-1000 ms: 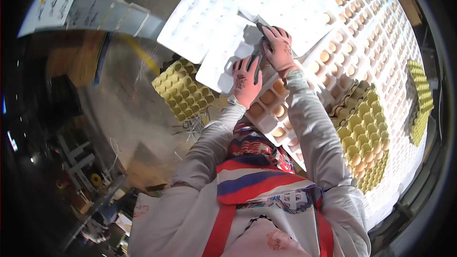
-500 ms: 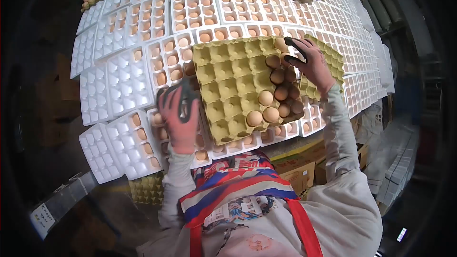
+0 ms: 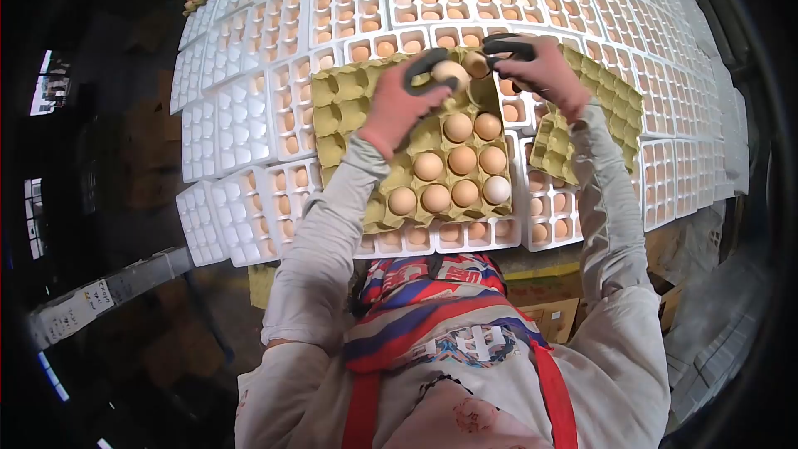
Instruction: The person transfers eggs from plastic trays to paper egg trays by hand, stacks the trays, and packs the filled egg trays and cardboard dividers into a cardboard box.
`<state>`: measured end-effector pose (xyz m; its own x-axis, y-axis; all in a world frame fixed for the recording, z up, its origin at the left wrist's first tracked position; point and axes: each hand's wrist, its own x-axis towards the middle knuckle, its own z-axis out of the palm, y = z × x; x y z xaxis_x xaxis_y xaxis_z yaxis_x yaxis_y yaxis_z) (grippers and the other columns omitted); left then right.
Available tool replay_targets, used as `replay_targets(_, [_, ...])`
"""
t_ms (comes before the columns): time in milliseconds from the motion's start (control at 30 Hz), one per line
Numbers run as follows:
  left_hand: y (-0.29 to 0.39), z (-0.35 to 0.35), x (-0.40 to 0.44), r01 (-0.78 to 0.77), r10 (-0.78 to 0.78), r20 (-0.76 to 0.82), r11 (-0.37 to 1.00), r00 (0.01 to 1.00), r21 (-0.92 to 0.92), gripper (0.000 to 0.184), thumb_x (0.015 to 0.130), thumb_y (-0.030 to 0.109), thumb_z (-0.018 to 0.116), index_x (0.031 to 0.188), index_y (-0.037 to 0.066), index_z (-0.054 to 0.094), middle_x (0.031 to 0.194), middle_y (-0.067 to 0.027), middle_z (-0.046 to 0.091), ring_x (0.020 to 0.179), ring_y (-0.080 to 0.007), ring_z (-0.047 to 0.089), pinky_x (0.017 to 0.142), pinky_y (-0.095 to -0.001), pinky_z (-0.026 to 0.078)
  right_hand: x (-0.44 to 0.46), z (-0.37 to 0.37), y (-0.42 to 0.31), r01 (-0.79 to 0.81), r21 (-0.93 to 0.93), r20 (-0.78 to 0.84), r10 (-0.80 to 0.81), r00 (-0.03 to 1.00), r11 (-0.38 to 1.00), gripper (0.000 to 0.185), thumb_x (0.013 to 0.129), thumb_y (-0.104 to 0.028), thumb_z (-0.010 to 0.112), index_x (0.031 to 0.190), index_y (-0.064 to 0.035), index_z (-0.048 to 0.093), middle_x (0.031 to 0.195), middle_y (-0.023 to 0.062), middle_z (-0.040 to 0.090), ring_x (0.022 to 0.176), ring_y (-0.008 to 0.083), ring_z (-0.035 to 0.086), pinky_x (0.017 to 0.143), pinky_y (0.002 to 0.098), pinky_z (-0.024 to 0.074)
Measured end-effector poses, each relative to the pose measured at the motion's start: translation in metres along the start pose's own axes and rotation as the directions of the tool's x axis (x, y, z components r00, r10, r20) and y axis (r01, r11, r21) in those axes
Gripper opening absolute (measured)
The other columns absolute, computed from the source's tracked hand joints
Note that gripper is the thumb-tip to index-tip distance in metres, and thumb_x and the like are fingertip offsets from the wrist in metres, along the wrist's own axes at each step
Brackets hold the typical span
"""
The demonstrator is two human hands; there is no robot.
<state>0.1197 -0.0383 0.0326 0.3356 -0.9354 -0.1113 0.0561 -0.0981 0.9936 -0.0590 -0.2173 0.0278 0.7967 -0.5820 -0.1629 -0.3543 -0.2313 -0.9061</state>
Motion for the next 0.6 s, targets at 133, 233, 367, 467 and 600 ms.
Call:
replay_targets(133, [-0.012,-0.042,-0.007,-0.091,0.003,-0.123,0.686,0.992,-0.722,0.032,0.085,0.007,0.061,0.117,0.000,0.058,0.097,-0.0089,0.065,0.090,-0.0203,0.063,0.083,-0.0350,0.055,0.017,0.026,-0.008,0.253,-0.798,0.143,-0.236,0.961,0.546,0.051,0.072,-0.017,0.071,0.121,-0.0107,0.058,0.101,0.0129,0.064,0.089,0.0314,0.063,0.083,0.0400,0.0477])
replay_targets(233, [-0.011,-0.048,-0.031,-0.092,0.097,-0.076,0.993,0.992,0.073,0.026,0.082,0.023,0.068,0.096,0.001,0.064,0.086,-0.0080,0.066,0.077,-0.0177,0.062,0.071,-0.0284,0.049,-0.002,0.012,0.015,0.218,-0.221,-0.074,-0.239,0.968,0.951,0.053,0.079,-0.016,0.065,0.131,-0.0111,0.052,0.095,0.0061,0.067,0.077,0.0184,0.064,0.064,0.0313,0.0524])
replay_targets(367, [-0.008,-0.011,-0.053,-0.389,0.257,0.330,0.229,0.908,0.892,0.046,0.072,0.042,0.074,0.096,0.004,0.065,0.105,-0.0095,0.061,0.084,-0.0259,0.062,0.069,-0.0343,0.047,-0.058,0.003,-0.008,0.037,0.746,0.011,-0.067,0.998,0.665,0.058,0.080,-0.010,0.067,0.134,0.0002,0.047,0.114,0.0118,0.061,0.075,0.0162,0.063,0.059,0.0280,0.0530])
replay_targets(467, [-0.002,0.002,-0.040,-0.319,-0.121,0.328,0.093,0.937,0.943,0.061,0.070,0.046,0.073,0.113,0.004,0.058,0.126,-0.0101,0.053,0.096,-0.0281,0.060,0.079,-0.0390,0.047,-0.052,0.000,0.008,0.215,0.092,0.138,-0.227,0.964,0.972,0.053,0.080,-0.017,0.068,0.130,-0.0103,0.053,0.115,0.0121,0.058,0.083,0.0206,0.063,0.070,0.0337,0.0525])
replay_targets(600, [0.002,-0.007,-0.052,-0.265,-0.209,0.296,0.162,0.932,0.950,0.057,0.069,0.047,0.072,0.107,0.006,0.061,0.122,-0.0095,0.052,0.095,-0.0274,0.060,0.083,-0.0380,0.045,-0.058,0.044,-0.022,0.288,-0.881,0.242,-0.165,0.956,0.376,0.043,0.067,-0.030,0.078,0.105,-0.0147,0.064,0.127,0.0152,0.050,0.094,0.0318,0.061,0.078,0.0403,0.0481])
